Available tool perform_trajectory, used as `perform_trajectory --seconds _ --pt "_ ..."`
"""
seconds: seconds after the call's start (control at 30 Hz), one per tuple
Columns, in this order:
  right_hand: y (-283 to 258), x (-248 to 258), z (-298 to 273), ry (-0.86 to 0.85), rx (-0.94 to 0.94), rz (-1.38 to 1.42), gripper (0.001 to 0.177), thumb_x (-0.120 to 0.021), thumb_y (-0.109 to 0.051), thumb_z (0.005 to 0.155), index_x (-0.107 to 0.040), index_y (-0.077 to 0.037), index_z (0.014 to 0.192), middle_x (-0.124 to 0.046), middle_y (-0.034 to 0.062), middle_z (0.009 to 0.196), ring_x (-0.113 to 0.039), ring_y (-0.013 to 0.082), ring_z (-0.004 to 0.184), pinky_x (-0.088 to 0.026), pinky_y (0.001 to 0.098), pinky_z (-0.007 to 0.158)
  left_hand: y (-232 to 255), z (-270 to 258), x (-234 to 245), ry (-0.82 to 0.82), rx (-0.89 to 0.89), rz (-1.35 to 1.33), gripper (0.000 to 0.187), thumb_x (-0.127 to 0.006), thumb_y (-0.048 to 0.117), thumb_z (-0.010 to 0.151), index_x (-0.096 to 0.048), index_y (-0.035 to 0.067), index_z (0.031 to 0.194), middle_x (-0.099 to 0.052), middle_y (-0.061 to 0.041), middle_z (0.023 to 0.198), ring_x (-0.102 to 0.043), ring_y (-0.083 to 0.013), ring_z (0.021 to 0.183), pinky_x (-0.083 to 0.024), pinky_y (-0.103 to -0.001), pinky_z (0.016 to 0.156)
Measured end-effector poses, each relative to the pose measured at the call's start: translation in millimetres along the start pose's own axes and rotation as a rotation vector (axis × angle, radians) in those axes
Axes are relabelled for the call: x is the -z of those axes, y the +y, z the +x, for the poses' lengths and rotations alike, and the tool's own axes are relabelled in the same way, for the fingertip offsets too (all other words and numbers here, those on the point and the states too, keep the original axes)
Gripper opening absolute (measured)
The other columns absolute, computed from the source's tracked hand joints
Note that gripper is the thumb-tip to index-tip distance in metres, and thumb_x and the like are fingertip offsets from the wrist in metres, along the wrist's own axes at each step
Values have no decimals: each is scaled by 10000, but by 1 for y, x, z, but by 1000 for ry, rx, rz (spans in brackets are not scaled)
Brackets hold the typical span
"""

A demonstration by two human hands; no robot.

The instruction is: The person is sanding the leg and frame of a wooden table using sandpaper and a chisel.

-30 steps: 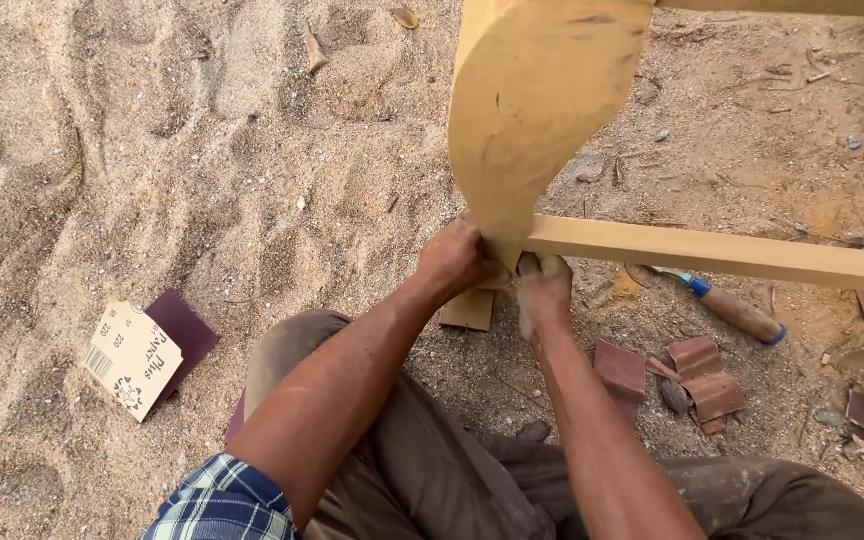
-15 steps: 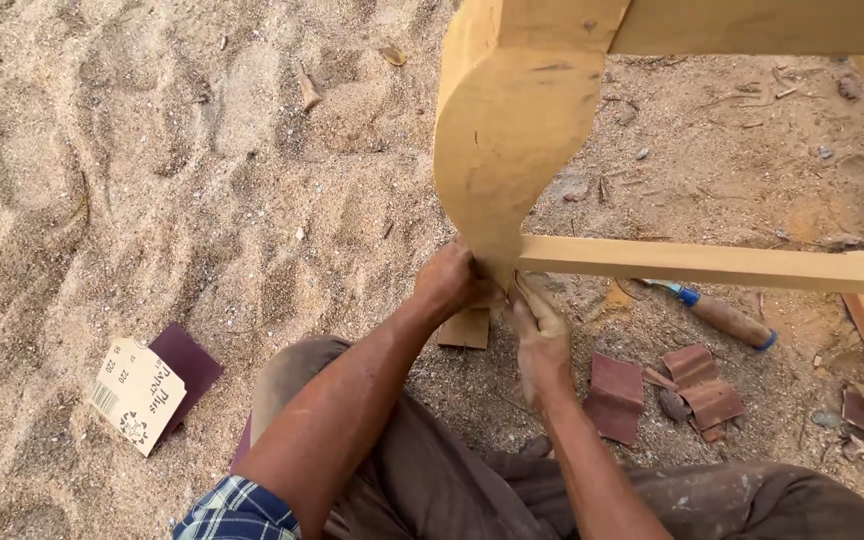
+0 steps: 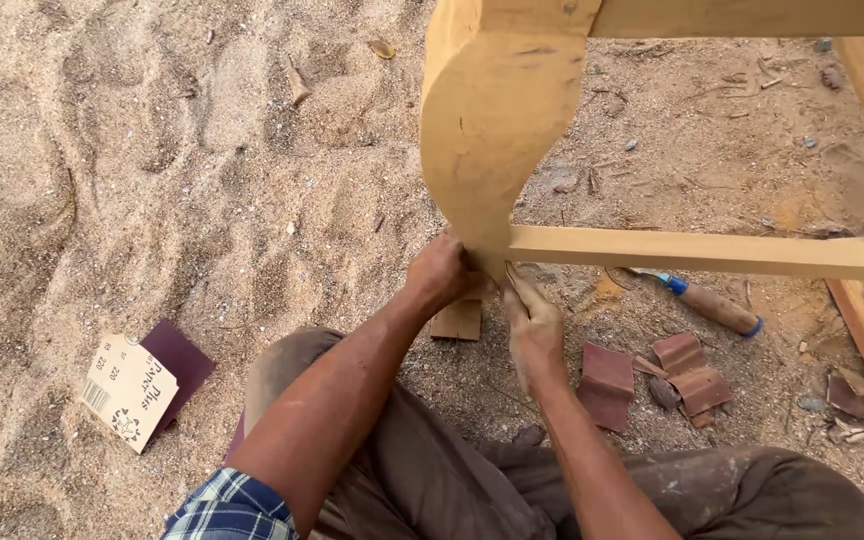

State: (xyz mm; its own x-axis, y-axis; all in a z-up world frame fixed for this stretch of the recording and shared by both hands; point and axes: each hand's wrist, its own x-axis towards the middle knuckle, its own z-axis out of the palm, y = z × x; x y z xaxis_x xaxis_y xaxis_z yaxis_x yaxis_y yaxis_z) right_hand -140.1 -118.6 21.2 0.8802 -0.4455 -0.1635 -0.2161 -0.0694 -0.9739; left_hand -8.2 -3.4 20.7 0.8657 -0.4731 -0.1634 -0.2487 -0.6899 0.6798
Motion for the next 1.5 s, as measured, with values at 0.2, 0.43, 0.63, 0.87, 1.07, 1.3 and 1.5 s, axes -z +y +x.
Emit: perform_trajectory --seconds 0.2,0.43,0.63,0.87,1.07,1.3,1.5 --pt "4 -3 14 -22 -29 124 398 -528 -111 1027 -579 -51 1418 -661 108 1410 -636 229 1285 -468 363 1136 -5 0 -2 16 -2 -70 776 -941 247 631 -573 97 1297 -742 -117 1084 -731 -291 983 -594 -429 879" --pt "17 -2 11 0 24 96 398 -537 -111 1011 -597 -62 1401 -612 127 1466 -584 242 1353 -450 380 1156 3 -4 8 3 -30 -49 701 -951 223 620 -635 128 1238 -753 -102 1063 -732 -281 975 -599 -428 848" --pt "-16 -4 0 62 -201 -141 414 -547 -153 994 -610 -135 1402 -510 91 1520 -572 266 1320 -523 413 1071 -1 3 1 3 -42 -39 647 -955 253 635 -669 143 1204 -765 -78 1050 -742 -256 963 -598 -411 846" --pt "2 2 9 2 -211 -47 432 -544 -165 1001 -540 -112 1430 -578 117 1467 -638 283 1273 -535 427 1063 -5 2 -6 -36 13 -5 731 -943 272 692 -578 82 1295 -756 -104 1062 -745 -258 956 -622 -405 860" --pt "20 -4 19 -8 -131 81 422 -546 -152 997 -624 -83 1406 -683 168 1385 -657 321 1238 -553 454 1043 -3 2 -3 -26 20 -35 697 -943 251 687 -598 82 1269 -755 -99 1059 -745 -262 963 -613 -400 867" --pt "-8 -5 -15 69 -195 -58 406 -548 -165 987 -617 -173 1387 -634 74 1412 -647 230 1248 -561 390 1027 0 -2 2 -9 -4 -76 585 -940 231 657 -700 119 1178 -772 -84 1060 -745 -252 960 -593 -396 866" --pt "14 1 -5 -31 -139 165 429 -522 -131 1005 -574 -142 1431 -647 104 1427 -632 248 1297 -500 379 1098 -1 -4 1 -36 20 -8 575 -935 251 692 -687 124 1195 -771 -97 1064 -752 -263 964 -609 -405 876"
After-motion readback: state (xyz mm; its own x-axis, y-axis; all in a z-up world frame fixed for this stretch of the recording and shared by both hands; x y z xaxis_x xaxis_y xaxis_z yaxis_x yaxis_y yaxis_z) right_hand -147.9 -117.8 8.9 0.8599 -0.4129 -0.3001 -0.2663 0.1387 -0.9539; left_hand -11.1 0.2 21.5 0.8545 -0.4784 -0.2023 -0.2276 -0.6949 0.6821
